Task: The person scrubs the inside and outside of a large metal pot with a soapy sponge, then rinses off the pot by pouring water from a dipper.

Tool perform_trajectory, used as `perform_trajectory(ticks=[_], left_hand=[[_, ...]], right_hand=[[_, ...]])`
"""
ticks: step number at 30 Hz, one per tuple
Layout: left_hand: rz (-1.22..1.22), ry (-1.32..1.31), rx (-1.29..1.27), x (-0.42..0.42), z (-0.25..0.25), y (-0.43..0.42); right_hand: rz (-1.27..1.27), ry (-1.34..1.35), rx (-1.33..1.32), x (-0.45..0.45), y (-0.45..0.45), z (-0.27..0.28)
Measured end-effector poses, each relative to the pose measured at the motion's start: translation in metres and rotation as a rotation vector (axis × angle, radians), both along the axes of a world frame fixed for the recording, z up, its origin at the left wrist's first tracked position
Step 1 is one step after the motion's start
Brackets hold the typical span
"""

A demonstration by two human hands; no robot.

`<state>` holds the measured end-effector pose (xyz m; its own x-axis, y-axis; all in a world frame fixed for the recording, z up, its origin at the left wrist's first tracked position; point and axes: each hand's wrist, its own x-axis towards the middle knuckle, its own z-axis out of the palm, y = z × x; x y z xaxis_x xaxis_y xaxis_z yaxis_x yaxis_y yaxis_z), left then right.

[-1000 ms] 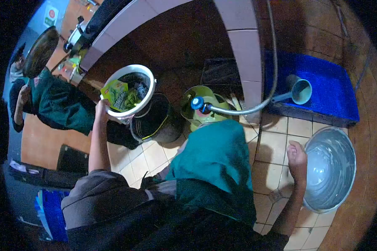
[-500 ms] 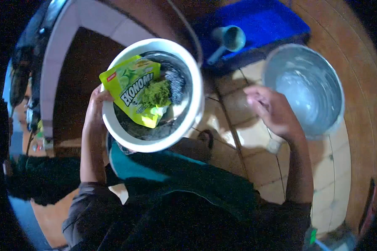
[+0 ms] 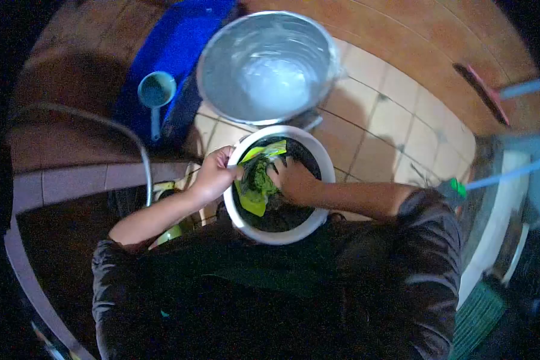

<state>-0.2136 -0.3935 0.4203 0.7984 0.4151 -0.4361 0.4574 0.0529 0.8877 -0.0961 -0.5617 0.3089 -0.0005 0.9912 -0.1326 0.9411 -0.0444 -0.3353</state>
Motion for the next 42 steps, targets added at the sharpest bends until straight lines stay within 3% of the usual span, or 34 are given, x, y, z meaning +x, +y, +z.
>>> perform_trajectory(ticks=[3,4,6,8,9,11,13,14,17,18,20,21,22,23,24,26,28,29,31,33,34,37,38,42], left_hand=[[-0.04,-0.01,-0.048,-0.008,0.04,0.004],[-0.046,-0.033,-0.015,-0.005,-0.043,-0.014],[-0.057,-0.063,-0.039,-0.004,-0.052,-0.008],[-0.051,-0.147,-0.144,0.005,-0.094,-0.012],[-0.04,-0.187,-0.199,0.013,-0.097,-0.014],[-0.134,-0.178,0.016,0.036,-0.095,-0.024],[-0.247,-0.129,0.23,0.06,-0.119,-0.03],[-0.177,-0.225,0.116,0.074,-0.151,-0.037],[-0.098,-0.19,0.027,0.102,-0.207,-0.068],[-0.114,-0.113,0.154,0.102,-0.191,-0.079],[-0.072,-0.208,0.127,0.105,-0.253,-0.089],[-0.05,-0.245,0.111,0.102,-0.278,-0.092],[-0.171,-0.067,0.127,0.098,-0.271,-0.087],[-0.159,-0.081,0.135,0.095,-0.273,-0.086],[-0.146,-0.092,0.147,0.092,-0.276,-0.085],[-0.21,-0.052,0.252,0.091,-0.275,-0.075],[-0.371,0.052,0.427,0.096,-0.268,-0.061],[-0.441,0.071,0.463,0.097,-0.269,-0.058],[-0.572,0.101,0.535,0.102,-0.271,-0.055],[-0.484,0.058,0.756,0.097,-0.229,-0.069],[-0.443,0.045,0.87,0.093,-0.21,-0.074],[-0.467,-0.288,0.985,0.1,-0.198,-0.074],[-0.502,-0.278,1.029,0.102,-0.192,-0.074],[-0.637,-0.155,1.123,0.111,-0.175,-0.081]], right_hand=[[-0.237,0.242,-0.201,-0.006,0.014,0.063],[-0.324,0.331,-0.261,-0.001,-0.004,-0.009],[-0.411,0.437,-0.346,0.009,-0.005,-0.004],[-0.437,0.446,-0.312,0.022,-0.018,-0.039],[-0.486,0.322,-0.331,0.021,-0.022,-0.044],[-0.569,0.093,-0.373,0.023,-0.031,-0.05],[-0.878,0.2,-0.448,0.013,-0.032,-0.049],[-1.027,0.261,-0.486,0.011,-0.032,-0.046],[-1.362,0.448,-0.278,0.02,-0.041,-0.062],[-1.317,0.286,-0.144,0.019,-0.049,-0.104],[-1.19,-0.03,0.109,0.029,-0.07,-0.195],[-1.203,0.055,0.034,0.035,-0.077,-0.188],[-1.209,0.146,-0.043,0.041,-0.082,-0.175],[-1.21,0.241,-0.122,0.048,-0.084,-0.154],[-1.196,0.18,-0.337,0.058,-0.085,-0.133],[-0.942,0.144,-0.304,0.076,-0.108,-0.118],[-0.858,0.208,-0.381,0.089,-0.113,-0.063],[-0.703,0.242,-0.274,0.106,-0.126,-0.084],[-0.777,0.259,-0.328,0.112,-0.122,-0.046],[-0.798,0.227,-0.423,0.119,-0.114,-0.007],[-0.808,0.218,-0.467,0.12,-0.112,-0.001],[-0.876,0.303,-0.27,0.127,-0.127,-0.027],[-0.948,0.544,-0.192,0.129,-0.134,-0.051],[-0.891,0.437,-0.096,0.118,-0.13,-0.044]])
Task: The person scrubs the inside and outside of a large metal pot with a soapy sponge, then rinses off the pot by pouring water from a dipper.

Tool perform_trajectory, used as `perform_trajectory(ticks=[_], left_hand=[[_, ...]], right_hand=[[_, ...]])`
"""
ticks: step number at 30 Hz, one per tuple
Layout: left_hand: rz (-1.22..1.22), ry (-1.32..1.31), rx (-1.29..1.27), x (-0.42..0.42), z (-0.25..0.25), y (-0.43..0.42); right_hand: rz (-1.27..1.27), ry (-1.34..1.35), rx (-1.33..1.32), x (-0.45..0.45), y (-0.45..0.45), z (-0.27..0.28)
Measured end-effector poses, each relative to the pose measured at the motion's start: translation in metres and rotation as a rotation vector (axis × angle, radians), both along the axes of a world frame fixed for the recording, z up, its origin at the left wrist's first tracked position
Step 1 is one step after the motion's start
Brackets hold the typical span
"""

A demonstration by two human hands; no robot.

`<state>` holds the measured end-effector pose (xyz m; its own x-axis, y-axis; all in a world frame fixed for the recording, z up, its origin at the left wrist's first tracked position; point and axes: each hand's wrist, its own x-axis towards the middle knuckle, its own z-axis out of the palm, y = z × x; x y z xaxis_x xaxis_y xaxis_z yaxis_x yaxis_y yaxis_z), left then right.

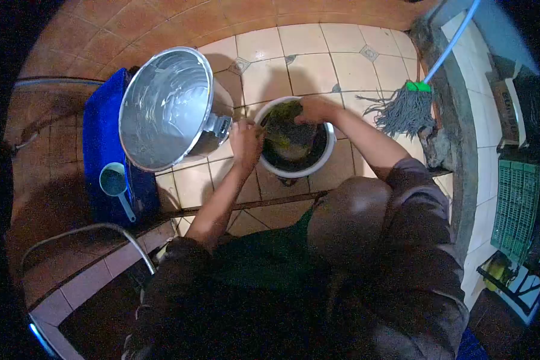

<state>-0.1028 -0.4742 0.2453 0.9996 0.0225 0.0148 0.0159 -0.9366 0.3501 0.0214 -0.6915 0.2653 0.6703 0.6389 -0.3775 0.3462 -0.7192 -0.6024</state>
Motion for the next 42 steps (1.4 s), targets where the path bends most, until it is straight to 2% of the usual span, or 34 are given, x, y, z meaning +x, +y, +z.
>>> perform_trajectory(ticks=[1,4,6,7,8,9,10,11,13,15,16,19,20,21,23,24,26,27,28,31,32,34,36,38,39,41,42], left_hand=[[0.004,0.044,0.022,0.005,0.0,-0.004],[0.031,-0.142,-0.522,0.013,-0.019,-0.016],[0.139,-0.021,-0.9,0.011,-0.005,-0.03],[0.192,0.042,-1.087,0.011,0.002,-0.035],[0.185,0.005,-1.044,0.014,-0.007,-0.036],[0.232,-0.031,-1.145,0.015,-0.002,-0.04],[0.279,-0.067,-1.246,0.014,0.004,-0.045],[0.331,-0.098,-1.346,0.012,0.009,-0.049],[0.491,0.013,-1.395,0.01,0.007,-0.043],[0.525,-0.138,-1.282,0.005,0.033,-0.057],[0.504,-0.258,-1.181,0.005,0.032,-0.056],[0.505,-0.153,-1.42,0.003,0.039,-0.041],[0.54,-0.176,-1.457,0.002,0.032,-0.032],[0.607,-0.144,-1.447,0.001,0.029,-0.025],[0.492,-0.212,-1.193,-0.002,0.01,-0.008],[0.488,-0.208,-1.113,-0.004,0.007,-0.007],[0.475,-0.197,-0.947,-0.008,0.005,-0.005],[0.444,-0.199,-0.959,-0.008,0.004,-0.006],[0.414,-0.199,-0.972,-0.009,0.002,-0.01],[0.425,-0.169,-0.917,-0.011,0.002,-0.025],[0.439,-0.162,-0.867,-0.012,0.0,-0.028],[0.441,-0.185,-0.86,-0.016,-0.006,-0.033],[0.468,-0.176,-0.779,-0.021,-0.006,-0.039],[0.459,-0.184,-0.672,-0.022,-0.003,-0.041],[0.469,-0.195,-0.701,-0.022,-0.003,-0.04],[0.489,-0.219,-0.758,-0.022,-0.006,-0.037],[0.465,-0.216,-0.801,-0.021,-0.006,-0.034]], right_hand=[[0.006,0.024,-0.018,0.0,-0.001,0.003],[0.021,0.097,-0.01,0.004,-0.002,0.032],[0.019,0.162,0.086,0.005,-0.002,0.044],[0.002,0.232,0.218,0.005,-0.002,0.036],[-0.016,0.301,0.351,0.006,0.0,0.02],[-0.036,0.37,0.485,0.004,0.0,0.011],[-0.076,0.34,0.527,-0.008,0.006,0.027],[-0.075,0.3,0.511,-0.009,0.011,0.021],[-0.071,0.23,0.477,-0.016,0.022,-0.011],[0.072,-0.088,0.683,-0.027,0.048,-0.053],[0.143,-0.253,0.779,-0.031,0.057,-0.054],[0.074,0.048,0.864,-0.048,0.058,-0.032],[0.15,0.129,1.057,-0.048,0.062,-0.038],[0.119,0.361,1.015,-0.047,0.058,-0.037],[0.057,0.819,0.905,-0.044,0.046,-0.035],[0.058,0.913,0.856,-0.032,0.035,-0.036],[-0.163,0.875,0.738,-0.013,0.024,-0.056],[-0.28,0.884,0.65,-0.006,0.022,-0.058],[-0.315,1.054,0.794,-0.008,0.017,-0.06],[-0.131,0.923,0.594,-0.026,0.043,-0.079],[-0.169,0.92,0.521,-0.024,0.046,-0.089],[0.161,0.664,0.109,-0.014,0.059,-0.1],[0.059,0.261,-0.061,-0.028,0.077,-0.154],[-0.018,0.215,-0.041,-0.041,0.07,-0.148],[-0.053,0.195,-0.032,-0.046,0.066,-0.145],[0.076,0.343,0.086,-0.038,0.05,-0.153],[0.034,0.41,0.183,-0.033,0.04,-0.157]])
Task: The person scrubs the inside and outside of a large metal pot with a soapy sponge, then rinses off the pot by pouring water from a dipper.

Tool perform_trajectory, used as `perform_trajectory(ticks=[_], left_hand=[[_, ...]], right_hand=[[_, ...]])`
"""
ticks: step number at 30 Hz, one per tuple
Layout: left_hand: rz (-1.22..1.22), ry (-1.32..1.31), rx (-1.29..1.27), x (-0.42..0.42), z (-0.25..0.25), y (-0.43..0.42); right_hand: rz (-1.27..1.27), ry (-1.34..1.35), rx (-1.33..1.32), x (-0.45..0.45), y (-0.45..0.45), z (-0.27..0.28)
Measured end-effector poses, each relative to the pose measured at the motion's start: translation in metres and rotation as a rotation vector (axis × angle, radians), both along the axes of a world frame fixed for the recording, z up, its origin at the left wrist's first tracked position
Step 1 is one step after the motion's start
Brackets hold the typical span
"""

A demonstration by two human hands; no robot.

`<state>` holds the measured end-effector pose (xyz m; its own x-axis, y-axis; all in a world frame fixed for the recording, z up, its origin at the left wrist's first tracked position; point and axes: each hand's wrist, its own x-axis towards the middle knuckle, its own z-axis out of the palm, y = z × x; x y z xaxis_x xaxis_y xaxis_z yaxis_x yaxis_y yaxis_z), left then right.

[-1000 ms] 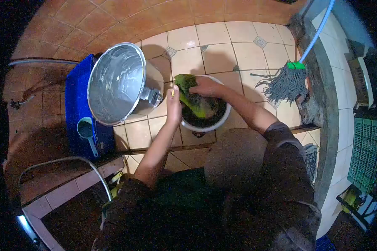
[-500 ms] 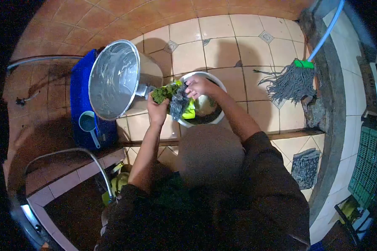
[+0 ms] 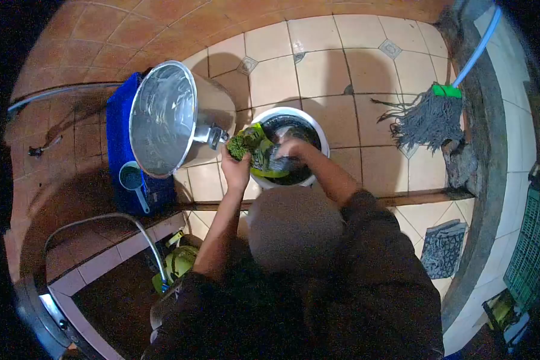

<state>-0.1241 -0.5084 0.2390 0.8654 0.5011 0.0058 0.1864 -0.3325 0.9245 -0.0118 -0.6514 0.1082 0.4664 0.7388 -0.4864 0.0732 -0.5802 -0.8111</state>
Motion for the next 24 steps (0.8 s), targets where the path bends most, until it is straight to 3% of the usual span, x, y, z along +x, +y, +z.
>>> perform_trajectory(ticks=[2,5,6,8,11,12,13,15,17,18,19,21,24], left_hand=[[-0.044,-0.036,-0.079,0.0,-0.003,0.004],[-0.029,0.006,-0.214,0.005,0.006,-0.012],[-0.035,-0.009,-0.314,0.009,0.02,-0.021],[-0.049,-0.001,-0.243,0.013,0.018,-0.02],[-0.025,0.024,-0.331,0.01,0.015,-0.004],[-0.02,0.043,-0.379,0.006,0.003,0.012],[-0.018,0.065,-0.425,0.003,-0.003,0.022],[-0.018,0.065,-0.317,0.002,0.013,0.022],[-0.05,0.077,-0.204,-0.001,0.021,0.03],[-0.081,0.068,-0.142,-0.002,0.042,0.022],[-0.088,0.067,-0.102,-0.007,0.051,0.019],[-0.102,0.054,-0.013,-0.013,0.067,0.022],[-0.103,0.081,0.077,-0.022,0.091,0.022]], right_hand=[[-0.262,0.308,0.068,0.011,-0.014,0.016],[-0.214,0.43,0.435,0.009,-0.007,0.061],[-0.443,0.165,0.256,-0.01,-0.007,0.121],[-0.534,0.317,0.469,-0.022,0.017,0.072],[-0.56,0.512,0.62,-0.018,0.012,0.079],[-0.287,0.204,0.706,0.002,0.001,0.064],[-0.243,0.271,0.717,0.014,-0.012,0.073],[-0.173,0.243,0.165,0.032,-0.012,0.06],[0.153,-0.424,-0.174,0.021,0.015,0.014],[0.224,-0.591,-0.157,0.005,0.015,-0.002],[0.379,-0.868,-0.221,-0.015,0.019,-0.051],[0.376,-0.923,-0.261,-0.039,0.029,-0.085],[0.277,-0.756,-0.22,-0.042,0.027,-0.098]])
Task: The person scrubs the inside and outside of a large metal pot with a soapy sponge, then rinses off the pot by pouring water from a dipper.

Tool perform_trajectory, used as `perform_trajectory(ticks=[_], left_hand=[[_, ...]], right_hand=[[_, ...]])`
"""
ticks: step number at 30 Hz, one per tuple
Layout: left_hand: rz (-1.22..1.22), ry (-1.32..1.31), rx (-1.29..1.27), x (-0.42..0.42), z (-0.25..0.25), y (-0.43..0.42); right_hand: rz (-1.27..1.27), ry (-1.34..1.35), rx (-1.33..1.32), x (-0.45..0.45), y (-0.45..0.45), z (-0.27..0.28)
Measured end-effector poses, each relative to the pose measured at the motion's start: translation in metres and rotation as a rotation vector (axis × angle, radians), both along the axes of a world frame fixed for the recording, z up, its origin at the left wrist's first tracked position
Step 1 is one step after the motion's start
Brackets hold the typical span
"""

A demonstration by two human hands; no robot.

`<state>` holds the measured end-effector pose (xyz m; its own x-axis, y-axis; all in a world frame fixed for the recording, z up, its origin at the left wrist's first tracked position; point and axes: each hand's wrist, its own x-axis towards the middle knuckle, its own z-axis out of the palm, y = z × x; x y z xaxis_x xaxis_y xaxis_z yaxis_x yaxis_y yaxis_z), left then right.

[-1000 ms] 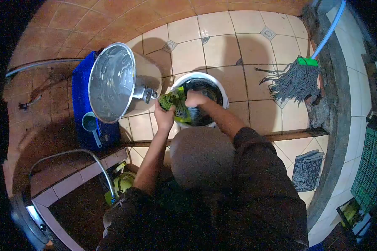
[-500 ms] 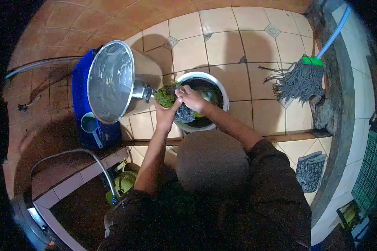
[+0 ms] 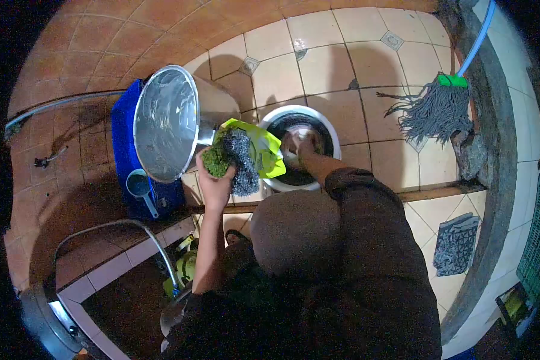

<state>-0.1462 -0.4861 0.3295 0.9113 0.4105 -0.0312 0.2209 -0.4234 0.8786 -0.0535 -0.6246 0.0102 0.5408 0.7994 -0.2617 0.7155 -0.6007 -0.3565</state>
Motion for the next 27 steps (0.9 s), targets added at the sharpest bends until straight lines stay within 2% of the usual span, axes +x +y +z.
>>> perform_trajectory(ticks=[6,8,11,13,14,17,18,23,27], left_hand=[[-0.009,-0.025,-0.08,-0.003,0.015,-0.002],[-0.013,-0.025,-0.053,-0.004,0.017,-0.003],[-0.022,-0.043,-0.034,-0.003,0.017,-0.003],[-0.024,-0.043,-0.018,-0.002,0.02,-0.004],[-0.035,-0.042,0.004,-0.001,0.019,-0.003],[-0.042,-0.066,-0.004,0.001,0.02,-0.005],[-0.045,-0.069,0.006,0.0,0.02,-0.006],[-0.058,-0.093,-0.019,0.003,0.026,-0.011],[-0.071,-0.107,-0.01,0.002,0.023,-0.009]], right_hand=[[-0.463,0.865,0.454,0.038,-0.061,-0.047],[-0.575,1.057,0.572,0.052,-0.083,-0.057],[-0.158,0.258,0.224,0.065,-0.082,0.035],[-0.258,0.28,0.27,0.055,-0.077,0.074],[-0.311,0.287,0.296,0.047,-0.075,0.084],[0.233,-0.292,-0.095,0.012,-0.054,0.058],[0.299,-0.349,-0.177,0.0,-0.045,0.044],[0.111,0.094,-0.238,0.003,-0.037,0.034],[-0.099,0.434,-0.212,0.032,-0.06,0.059]])
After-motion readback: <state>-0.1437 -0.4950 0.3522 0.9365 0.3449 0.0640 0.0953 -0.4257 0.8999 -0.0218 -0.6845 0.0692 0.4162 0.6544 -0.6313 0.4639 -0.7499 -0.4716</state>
